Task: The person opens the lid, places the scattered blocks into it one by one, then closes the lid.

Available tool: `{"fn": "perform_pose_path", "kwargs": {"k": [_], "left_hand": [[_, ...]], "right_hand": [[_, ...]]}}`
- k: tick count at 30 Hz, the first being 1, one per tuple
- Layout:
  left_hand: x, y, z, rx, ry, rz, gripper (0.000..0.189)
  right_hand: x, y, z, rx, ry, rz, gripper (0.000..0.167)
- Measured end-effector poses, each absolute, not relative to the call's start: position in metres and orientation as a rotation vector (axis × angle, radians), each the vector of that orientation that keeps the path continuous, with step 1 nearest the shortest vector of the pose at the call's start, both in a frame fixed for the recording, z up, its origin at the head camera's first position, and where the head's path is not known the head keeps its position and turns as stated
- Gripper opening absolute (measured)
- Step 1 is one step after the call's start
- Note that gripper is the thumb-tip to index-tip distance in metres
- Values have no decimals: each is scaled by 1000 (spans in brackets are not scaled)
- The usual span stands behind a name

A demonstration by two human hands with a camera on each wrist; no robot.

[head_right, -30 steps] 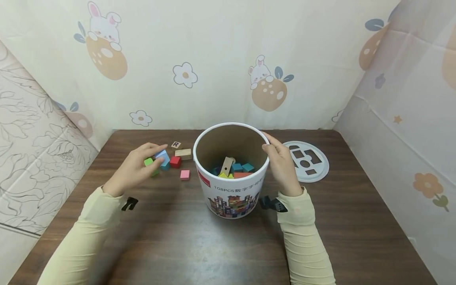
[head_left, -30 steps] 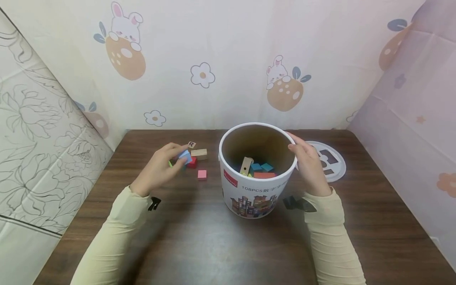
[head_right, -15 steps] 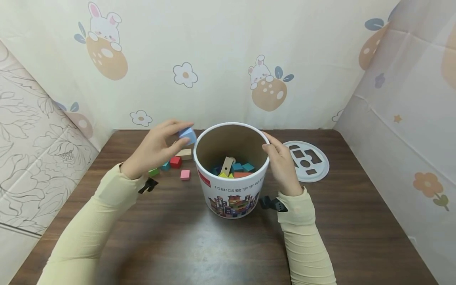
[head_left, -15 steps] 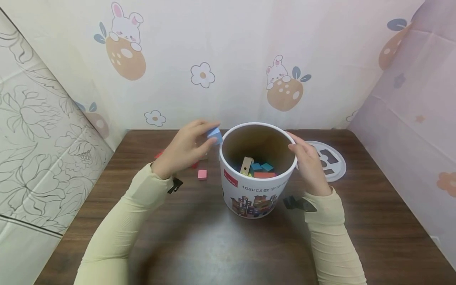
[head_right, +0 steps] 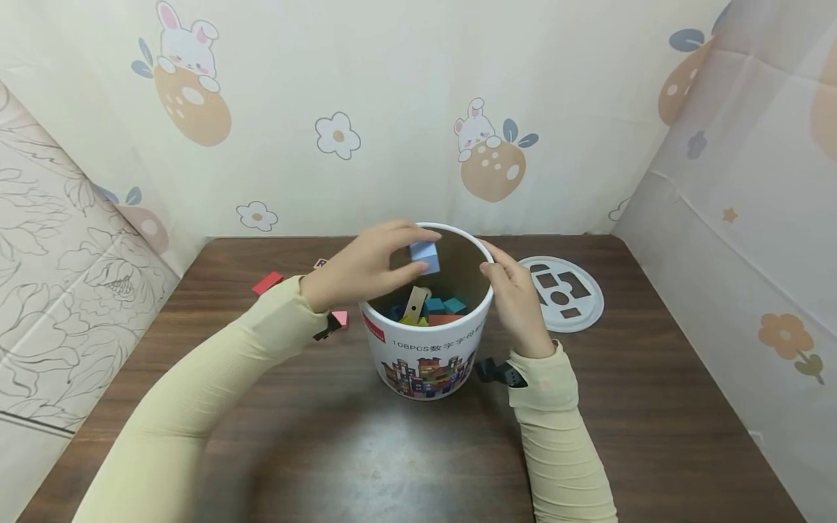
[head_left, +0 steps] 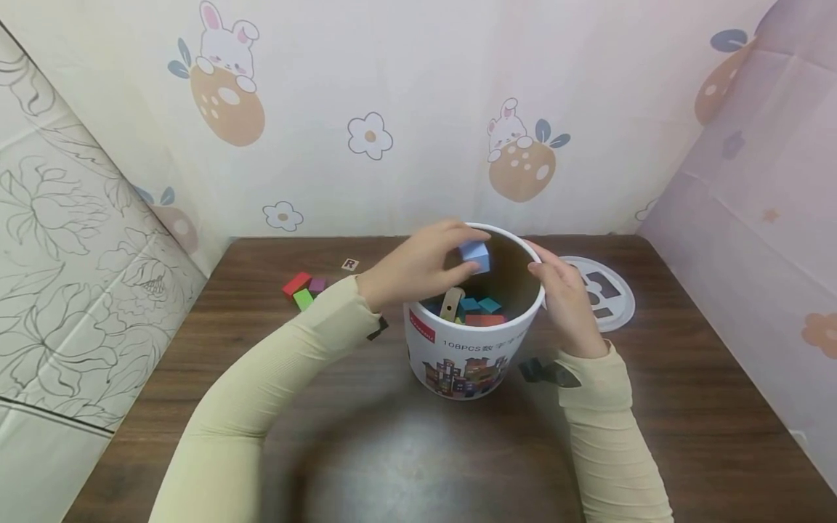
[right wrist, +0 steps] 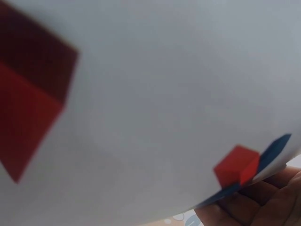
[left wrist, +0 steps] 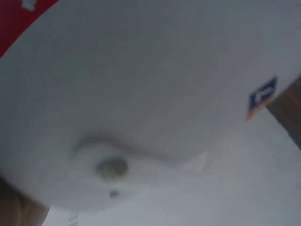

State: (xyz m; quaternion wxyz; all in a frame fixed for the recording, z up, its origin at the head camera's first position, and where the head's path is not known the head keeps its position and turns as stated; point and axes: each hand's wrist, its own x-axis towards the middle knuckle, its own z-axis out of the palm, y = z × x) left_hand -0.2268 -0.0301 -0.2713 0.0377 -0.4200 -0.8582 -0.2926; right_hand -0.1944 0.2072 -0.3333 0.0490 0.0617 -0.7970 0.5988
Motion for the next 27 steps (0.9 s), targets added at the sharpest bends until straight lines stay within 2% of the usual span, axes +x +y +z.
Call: {"fn": "perform_pose_path", "kwargs": {"k": [10, 27], "left_hand": [[-238, 6, -272, -1411, -2803, -568, 46], [-239, 9, -276, -1530, -2883, -399, 43]], "right_hand": [[-195, 207, -332, 216, -2421, 1794, 46], [-196, 208, -330, 225, -2418, 1784, 45]]}}
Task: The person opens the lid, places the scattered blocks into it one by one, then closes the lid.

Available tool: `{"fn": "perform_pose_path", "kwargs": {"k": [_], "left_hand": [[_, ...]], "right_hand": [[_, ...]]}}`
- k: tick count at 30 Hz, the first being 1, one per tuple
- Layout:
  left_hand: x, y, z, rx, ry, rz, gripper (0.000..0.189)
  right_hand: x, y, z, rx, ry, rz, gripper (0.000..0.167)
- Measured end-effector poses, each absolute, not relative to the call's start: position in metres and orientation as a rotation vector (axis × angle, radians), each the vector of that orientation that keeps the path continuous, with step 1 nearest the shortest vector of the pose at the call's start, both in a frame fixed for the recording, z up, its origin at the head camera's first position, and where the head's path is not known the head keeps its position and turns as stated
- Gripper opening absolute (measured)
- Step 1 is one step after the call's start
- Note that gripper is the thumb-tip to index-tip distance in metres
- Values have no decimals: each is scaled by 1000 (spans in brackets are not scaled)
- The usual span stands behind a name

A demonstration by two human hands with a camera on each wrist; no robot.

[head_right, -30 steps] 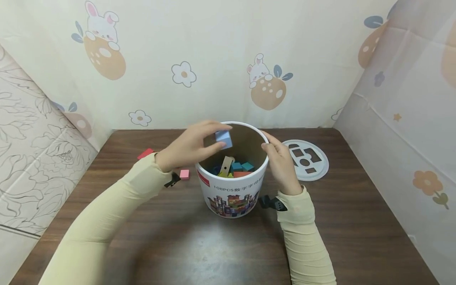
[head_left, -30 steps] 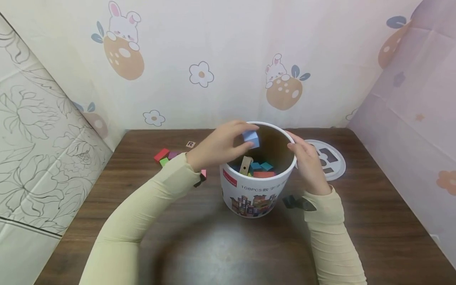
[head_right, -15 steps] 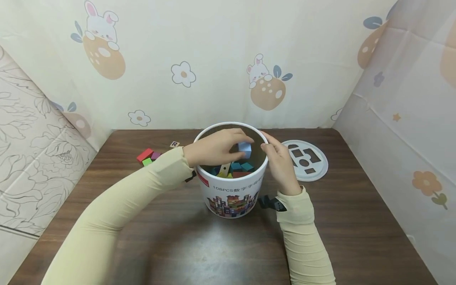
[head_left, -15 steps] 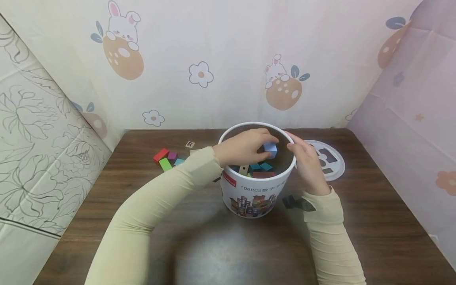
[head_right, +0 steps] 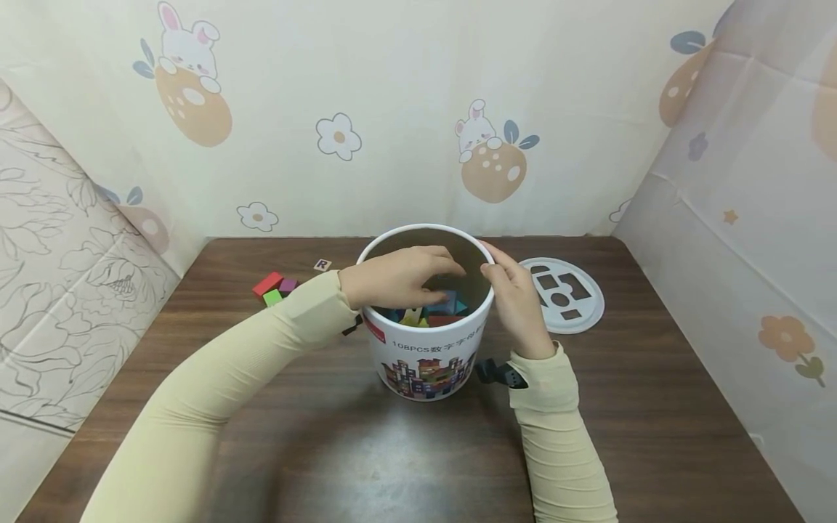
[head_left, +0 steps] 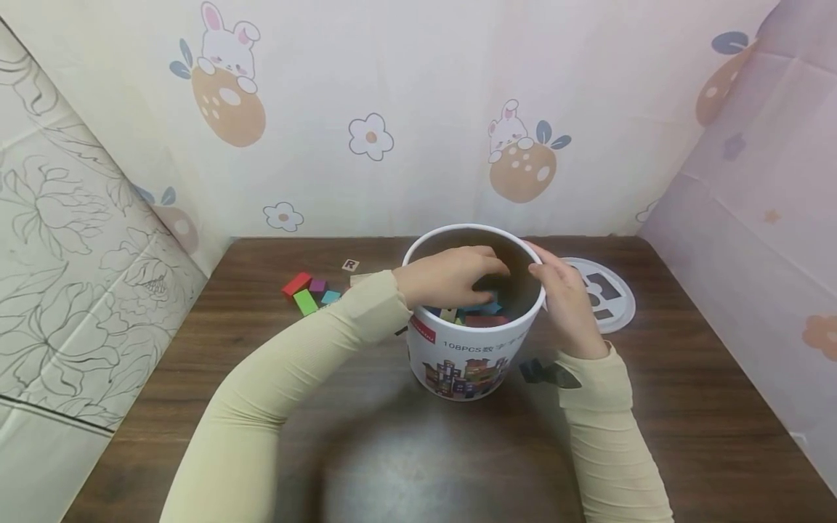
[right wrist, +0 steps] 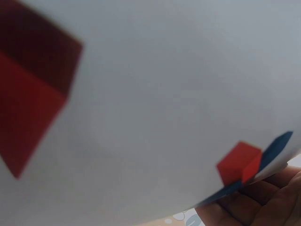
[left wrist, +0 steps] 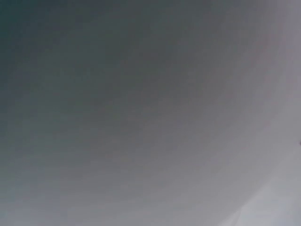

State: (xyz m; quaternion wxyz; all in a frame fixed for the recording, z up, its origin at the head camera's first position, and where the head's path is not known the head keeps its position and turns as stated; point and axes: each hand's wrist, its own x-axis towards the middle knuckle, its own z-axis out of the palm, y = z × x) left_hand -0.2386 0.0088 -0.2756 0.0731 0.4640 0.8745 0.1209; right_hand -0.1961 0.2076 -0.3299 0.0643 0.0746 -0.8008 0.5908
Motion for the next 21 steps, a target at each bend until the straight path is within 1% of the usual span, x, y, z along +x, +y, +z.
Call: {"fn": "perform_pose_path", "kwargs": {"k": [7, 12, 17, 21], "left_hand": [[-237, 6, -272, 1394, 2671, 375, 45], [-238, -4, -265, 1368, 2728, 496, 43], [-240, -33, -258, 1330, 2769, 805, 41], [-241, -64, -255, 1227, 2828, 1018, 43]], "right_hand": [[-196, 207, -330, 225, -2413, 1784, 45], [-195, 208, -331, 199, -2429, 1782, 46], [-195, 207, -331, 179, -2420, 1811, 46], [-195, 208, -331, 187, -2412, 1807, 46]]}}
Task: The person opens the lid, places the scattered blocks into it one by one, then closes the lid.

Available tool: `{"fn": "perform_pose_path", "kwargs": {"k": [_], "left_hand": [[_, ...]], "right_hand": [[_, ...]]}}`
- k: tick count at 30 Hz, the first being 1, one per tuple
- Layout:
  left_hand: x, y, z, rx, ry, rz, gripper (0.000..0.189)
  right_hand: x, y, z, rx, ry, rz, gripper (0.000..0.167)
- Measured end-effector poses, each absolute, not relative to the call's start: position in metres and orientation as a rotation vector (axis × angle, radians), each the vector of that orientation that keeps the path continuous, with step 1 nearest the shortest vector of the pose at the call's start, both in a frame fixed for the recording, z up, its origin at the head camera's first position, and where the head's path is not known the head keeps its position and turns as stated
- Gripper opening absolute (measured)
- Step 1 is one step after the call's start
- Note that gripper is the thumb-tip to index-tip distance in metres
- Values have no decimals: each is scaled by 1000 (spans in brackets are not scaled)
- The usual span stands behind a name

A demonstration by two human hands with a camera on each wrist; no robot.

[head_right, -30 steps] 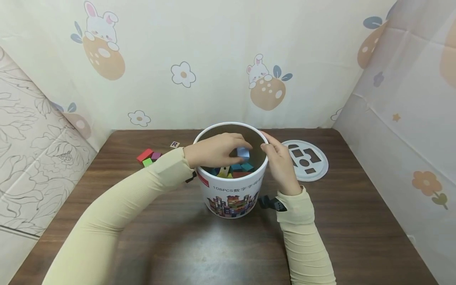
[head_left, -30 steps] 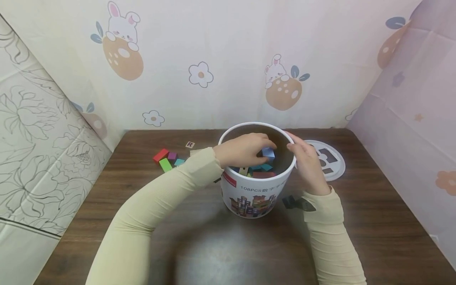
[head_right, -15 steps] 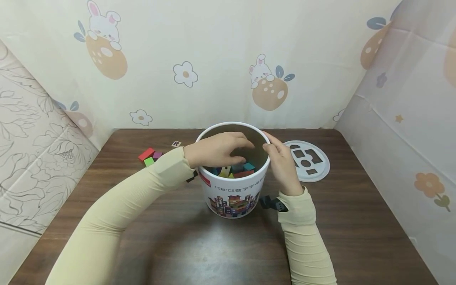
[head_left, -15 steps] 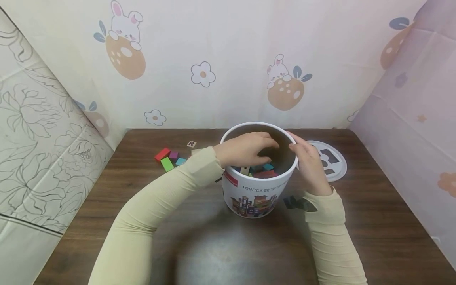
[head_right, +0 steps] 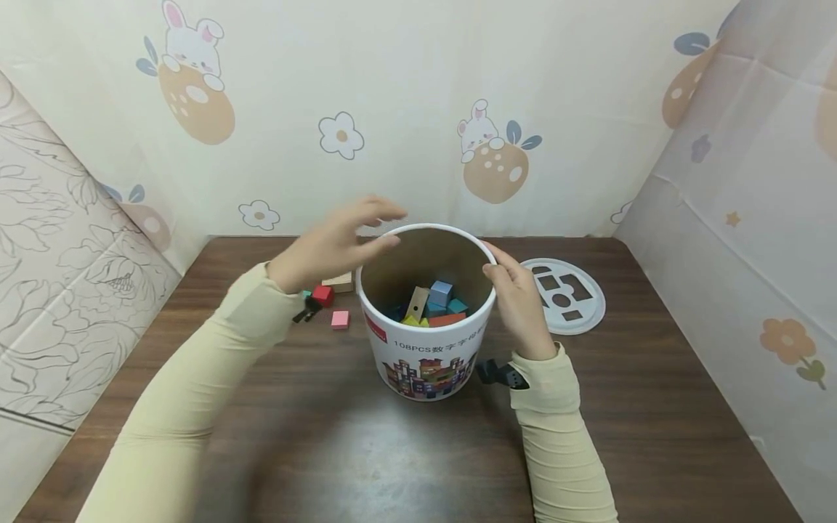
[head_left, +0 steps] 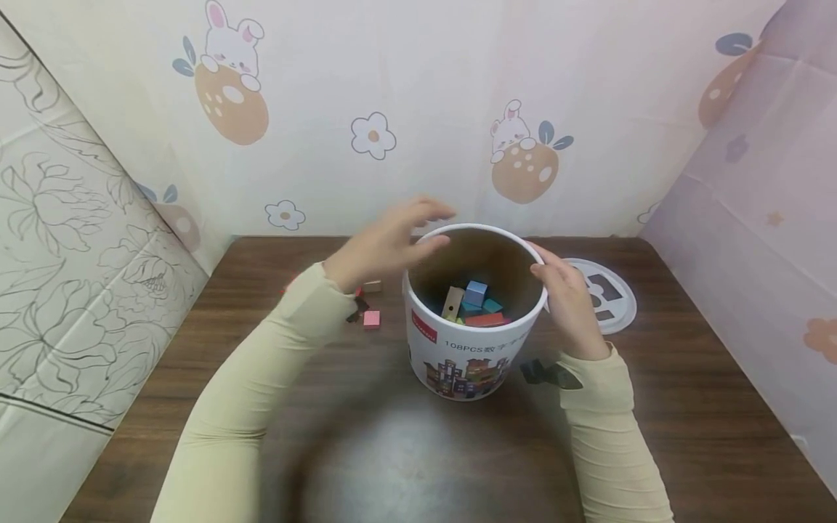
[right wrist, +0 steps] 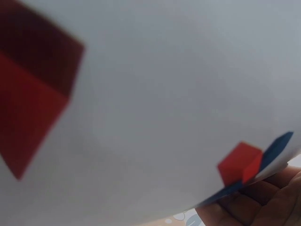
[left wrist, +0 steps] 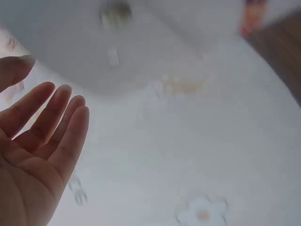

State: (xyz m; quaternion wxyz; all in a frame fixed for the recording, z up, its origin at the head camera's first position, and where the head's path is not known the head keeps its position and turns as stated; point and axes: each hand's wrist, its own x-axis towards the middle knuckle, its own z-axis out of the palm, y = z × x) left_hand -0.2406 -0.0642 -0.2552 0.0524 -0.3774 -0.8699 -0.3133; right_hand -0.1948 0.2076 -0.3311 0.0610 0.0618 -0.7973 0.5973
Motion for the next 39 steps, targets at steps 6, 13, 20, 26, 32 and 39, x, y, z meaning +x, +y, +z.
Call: {"fn": "perform_pose_path", "kwargs": {"k": [6, 13, 20, 26, 32, 39], "left_hand": [[-244, -113, -263, -885, -2670, -968, 48], [-252, -161, -292, -672, -2773, -910, 50], [-269, -197, -356, -484, -2945, -816, 48], [-274, -206, -400, -471, -3050, -734, 43], [-275, -208, -419, -534, -3058, -608, 39], [-274, -205, -431, -532, -3056, -492, 38]], "right_hand": [[-195, 207, -333, 206, -2402, 1809, 46], [-196, 208, -335, 206, -2395, 1789, 45], [-196, 207, -335, 213, -2380, 1816, 46], [-196, 207, -334, 203, -2393, 1823, 46], [-196, 207, -333, 206, -2397, 1811, 46], [-195, 206, -333, 207, -2387, 1840, 46]]}}
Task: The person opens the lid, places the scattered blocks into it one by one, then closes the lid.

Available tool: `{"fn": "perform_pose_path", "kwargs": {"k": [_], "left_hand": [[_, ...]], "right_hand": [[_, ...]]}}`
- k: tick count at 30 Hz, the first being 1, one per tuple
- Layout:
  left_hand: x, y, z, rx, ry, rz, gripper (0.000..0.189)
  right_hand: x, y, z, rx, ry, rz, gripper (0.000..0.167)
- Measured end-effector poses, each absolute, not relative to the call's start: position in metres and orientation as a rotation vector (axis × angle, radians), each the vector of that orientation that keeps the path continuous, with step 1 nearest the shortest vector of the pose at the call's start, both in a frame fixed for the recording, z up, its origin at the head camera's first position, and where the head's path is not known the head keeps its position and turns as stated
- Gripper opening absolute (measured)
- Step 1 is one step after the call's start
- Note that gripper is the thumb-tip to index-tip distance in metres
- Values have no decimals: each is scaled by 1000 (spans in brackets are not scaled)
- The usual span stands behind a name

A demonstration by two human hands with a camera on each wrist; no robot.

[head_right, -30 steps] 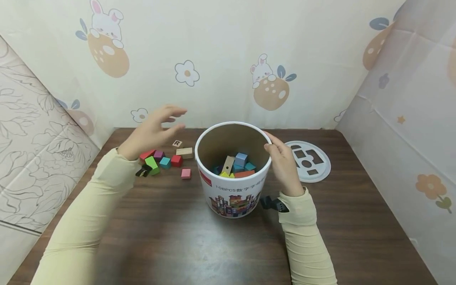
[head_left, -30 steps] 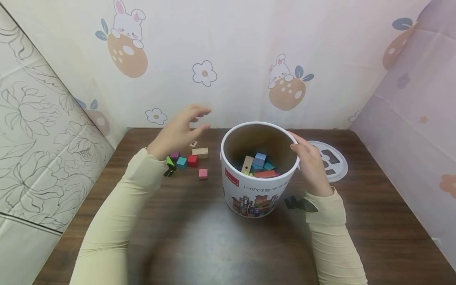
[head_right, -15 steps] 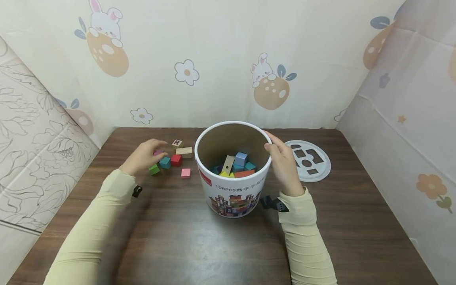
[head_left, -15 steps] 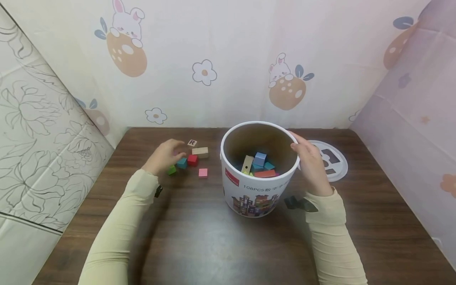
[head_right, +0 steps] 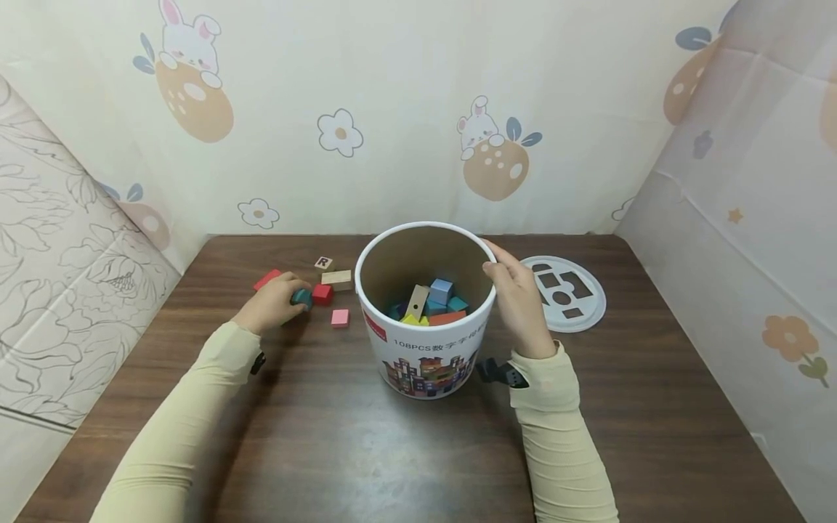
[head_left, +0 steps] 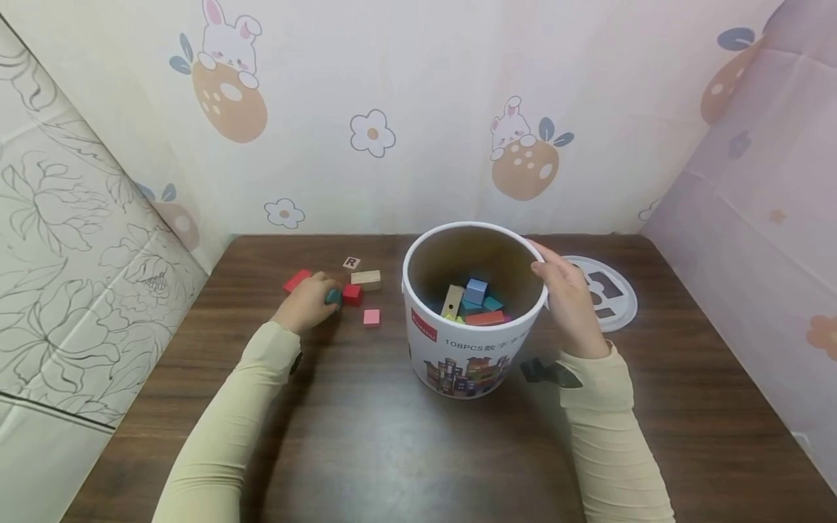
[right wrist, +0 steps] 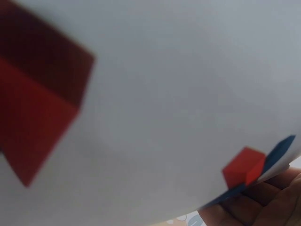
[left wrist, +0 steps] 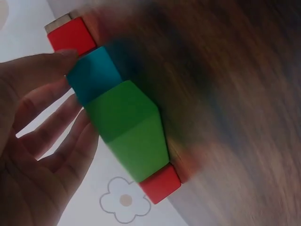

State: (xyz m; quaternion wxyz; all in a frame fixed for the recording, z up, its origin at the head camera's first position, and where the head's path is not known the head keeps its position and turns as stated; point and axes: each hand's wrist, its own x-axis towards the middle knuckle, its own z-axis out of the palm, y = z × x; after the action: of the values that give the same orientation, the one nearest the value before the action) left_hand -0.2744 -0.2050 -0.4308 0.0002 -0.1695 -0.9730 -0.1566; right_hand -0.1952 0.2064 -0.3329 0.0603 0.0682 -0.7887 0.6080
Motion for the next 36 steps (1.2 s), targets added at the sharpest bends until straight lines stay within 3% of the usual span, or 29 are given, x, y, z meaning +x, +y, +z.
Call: {"fn": "perform_pose_path", "kwargs": {"k": [16, 27, 36], "left_hand": [[-272, -210, -427, -575, -3013, -557, 33], [-264, -204, -391, -475, -3032, -778, 37], [-253, -181, -348, -571, -2859, -939, 40]], "right_hand": [[-195, 205, -334, 223, -2379, 1869, 45], [-196, 207, -334, 223, -2399, 1816, 46], [-195, 207, -334, 206, -2409, 1819, 47]]}}
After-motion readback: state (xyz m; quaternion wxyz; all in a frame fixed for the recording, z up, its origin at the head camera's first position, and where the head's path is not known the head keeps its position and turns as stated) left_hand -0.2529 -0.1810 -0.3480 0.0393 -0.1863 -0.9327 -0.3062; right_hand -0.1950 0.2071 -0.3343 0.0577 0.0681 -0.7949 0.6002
